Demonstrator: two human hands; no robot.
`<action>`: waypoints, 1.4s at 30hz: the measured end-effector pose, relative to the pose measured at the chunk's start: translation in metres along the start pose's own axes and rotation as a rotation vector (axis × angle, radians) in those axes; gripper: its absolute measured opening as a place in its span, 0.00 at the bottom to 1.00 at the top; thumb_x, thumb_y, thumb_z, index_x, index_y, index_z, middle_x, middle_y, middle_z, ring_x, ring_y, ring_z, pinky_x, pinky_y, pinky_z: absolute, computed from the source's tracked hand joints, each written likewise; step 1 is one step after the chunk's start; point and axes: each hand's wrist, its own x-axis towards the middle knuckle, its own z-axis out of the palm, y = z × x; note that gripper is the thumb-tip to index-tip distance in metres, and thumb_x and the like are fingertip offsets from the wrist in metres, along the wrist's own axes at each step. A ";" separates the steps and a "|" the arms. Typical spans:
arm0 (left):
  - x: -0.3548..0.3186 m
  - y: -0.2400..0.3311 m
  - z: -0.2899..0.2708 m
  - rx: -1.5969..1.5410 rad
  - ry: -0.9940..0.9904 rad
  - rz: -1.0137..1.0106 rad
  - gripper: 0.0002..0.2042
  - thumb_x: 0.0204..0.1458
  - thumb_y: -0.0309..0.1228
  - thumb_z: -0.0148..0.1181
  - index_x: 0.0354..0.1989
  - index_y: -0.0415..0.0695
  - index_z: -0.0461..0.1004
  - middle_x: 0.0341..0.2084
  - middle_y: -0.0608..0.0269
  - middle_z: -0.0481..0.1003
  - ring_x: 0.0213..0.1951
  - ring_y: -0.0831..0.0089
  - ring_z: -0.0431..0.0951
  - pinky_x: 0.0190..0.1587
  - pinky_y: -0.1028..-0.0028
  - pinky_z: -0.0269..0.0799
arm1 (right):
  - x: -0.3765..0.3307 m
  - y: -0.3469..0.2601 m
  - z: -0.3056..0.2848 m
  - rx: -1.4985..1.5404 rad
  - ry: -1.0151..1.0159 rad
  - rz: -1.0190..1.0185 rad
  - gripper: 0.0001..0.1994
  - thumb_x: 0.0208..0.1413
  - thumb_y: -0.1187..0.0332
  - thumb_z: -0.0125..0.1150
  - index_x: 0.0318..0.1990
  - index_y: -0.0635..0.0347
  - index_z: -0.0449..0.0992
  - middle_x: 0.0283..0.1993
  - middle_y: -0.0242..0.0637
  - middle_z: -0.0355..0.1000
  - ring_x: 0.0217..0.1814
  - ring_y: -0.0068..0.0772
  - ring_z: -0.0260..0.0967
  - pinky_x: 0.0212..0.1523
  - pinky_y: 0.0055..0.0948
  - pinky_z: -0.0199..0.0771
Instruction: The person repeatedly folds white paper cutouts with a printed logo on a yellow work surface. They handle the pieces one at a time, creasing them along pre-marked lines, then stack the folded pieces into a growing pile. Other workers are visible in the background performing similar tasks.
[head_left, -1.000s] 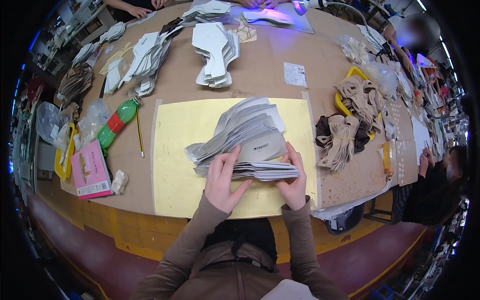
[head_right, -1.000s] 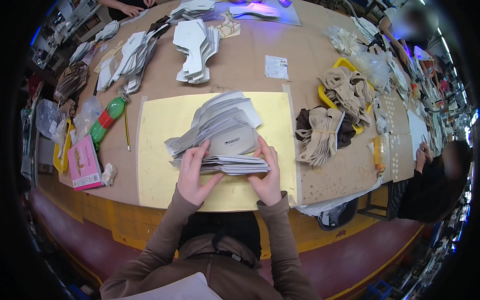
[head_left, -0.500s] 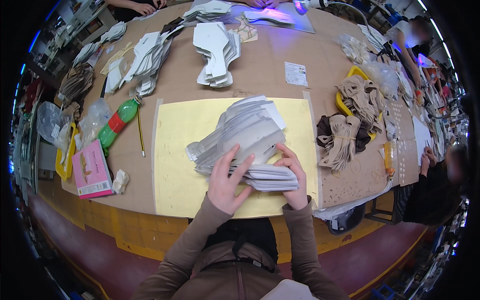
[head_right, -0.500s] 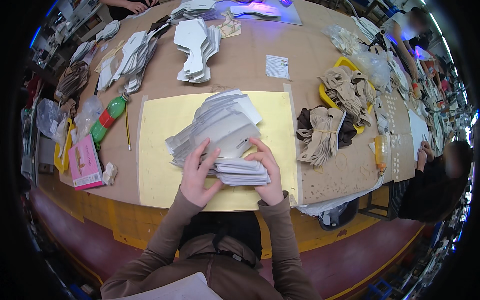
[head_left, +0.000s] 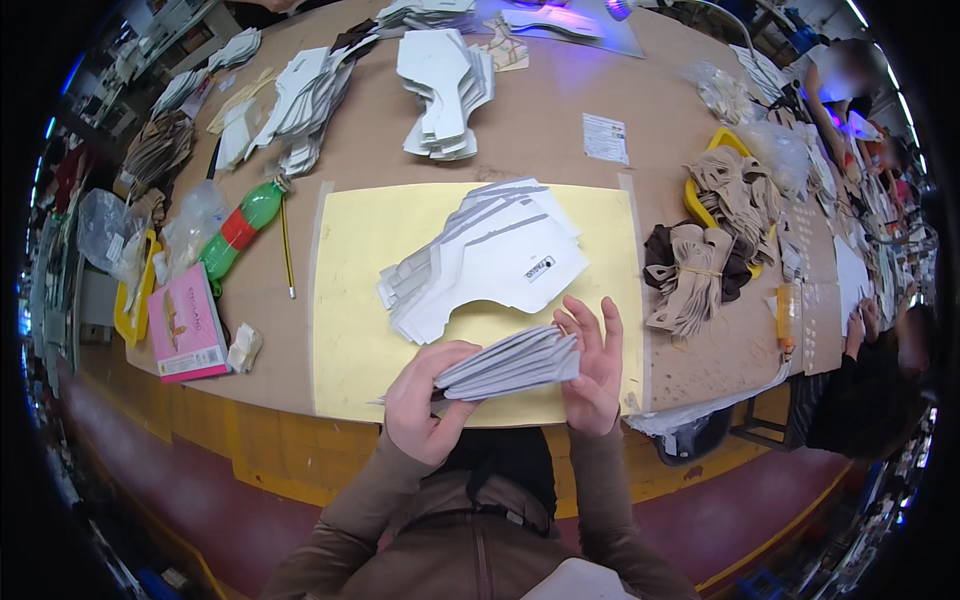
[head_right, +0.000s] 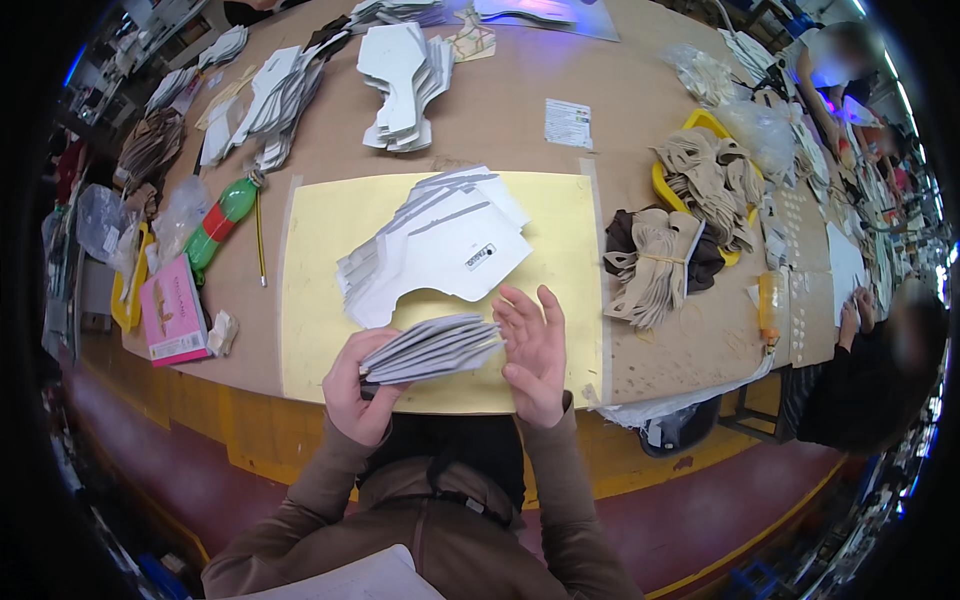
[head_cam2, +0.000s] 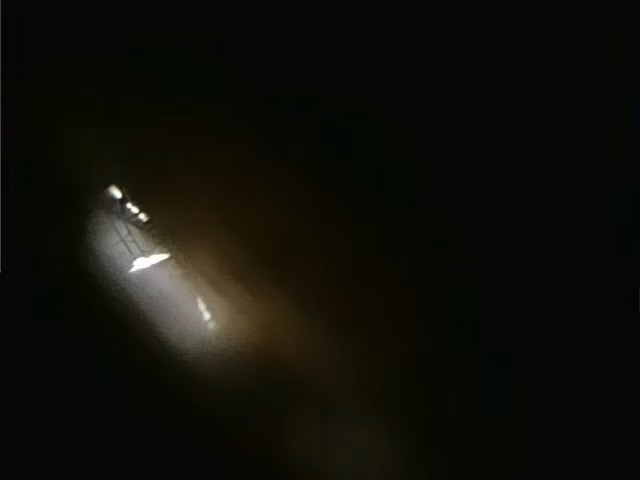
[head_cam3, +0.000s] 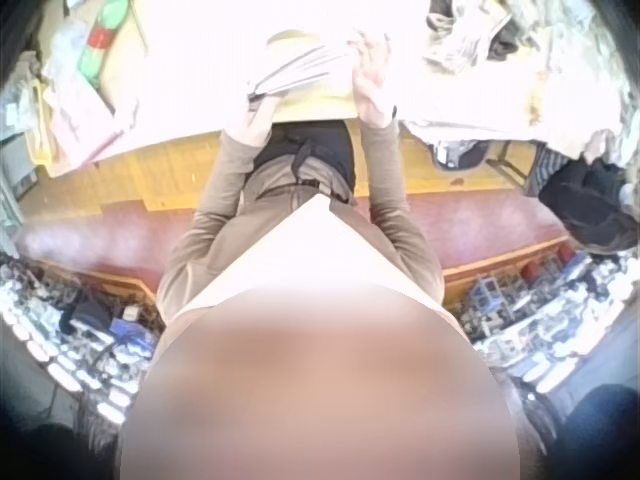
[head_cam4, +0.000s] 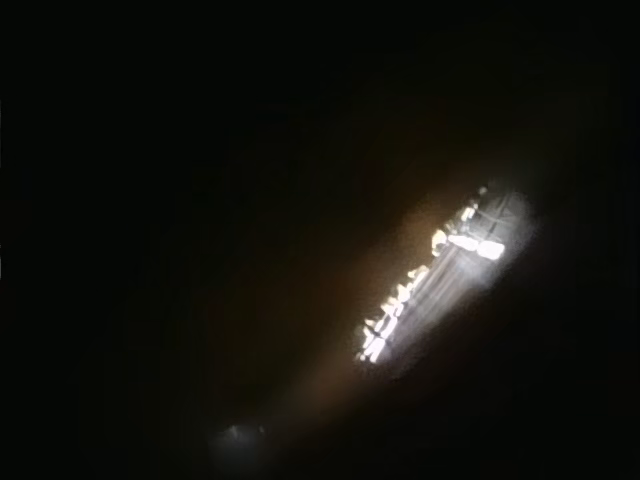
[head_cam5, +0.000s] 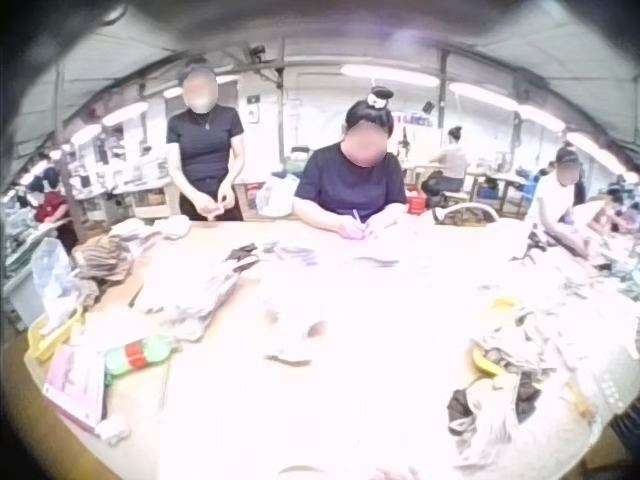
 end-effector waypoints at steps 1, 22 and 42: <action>0.000 -0.001 -0.003 0.068 -0.051 0.003 0.21 0.47 0.23 0.66 0.53 0.38 0.73 0.47 0.49 0.77 0.49 0.51 0.78 0.49 0.62 0.76 | -0.005 0.002 0.010 0.122 0.036 0.028 0.48 0.49 0.75 0.64 0.76 0.55 0.43 0.75 0.57 0.49 0.77 0.50 0.49 0.75 0.44 0.50; 0.020 -0.058 -0.099 -0.419 0.381 -0.378 0.24 0.61 0.29 0.62 0.63 0.36 0.63 0.50 0.58 0.75 0.49 0.76 0.76 0.53 0.75 0.72 | -0.005 -0.008 0.034 0.065 0.311 0.378 0.28 0.64 0.75 0.53 0.70 0.65 0.53 0.65 0.46 0.61 0.63 0.34 0.64 0.68 0.33 0.63; 0.076 -0.063 -0.007 0.376 0.104 -0.097 0.34 0.54 0.37 0.68 0.67 0.36 0.63 0.69 0.44 0.60 0.73 0.46 0.53 0.73 0.56 0.49 | -0.013 0.009 0.053 0.030 0.178 0.505 0.38 0.64 0.73 0.53 0.76 0.63 0.38 0.70 0.57 0.57 0.71 0.43 0.61 0.72 0.36 0.61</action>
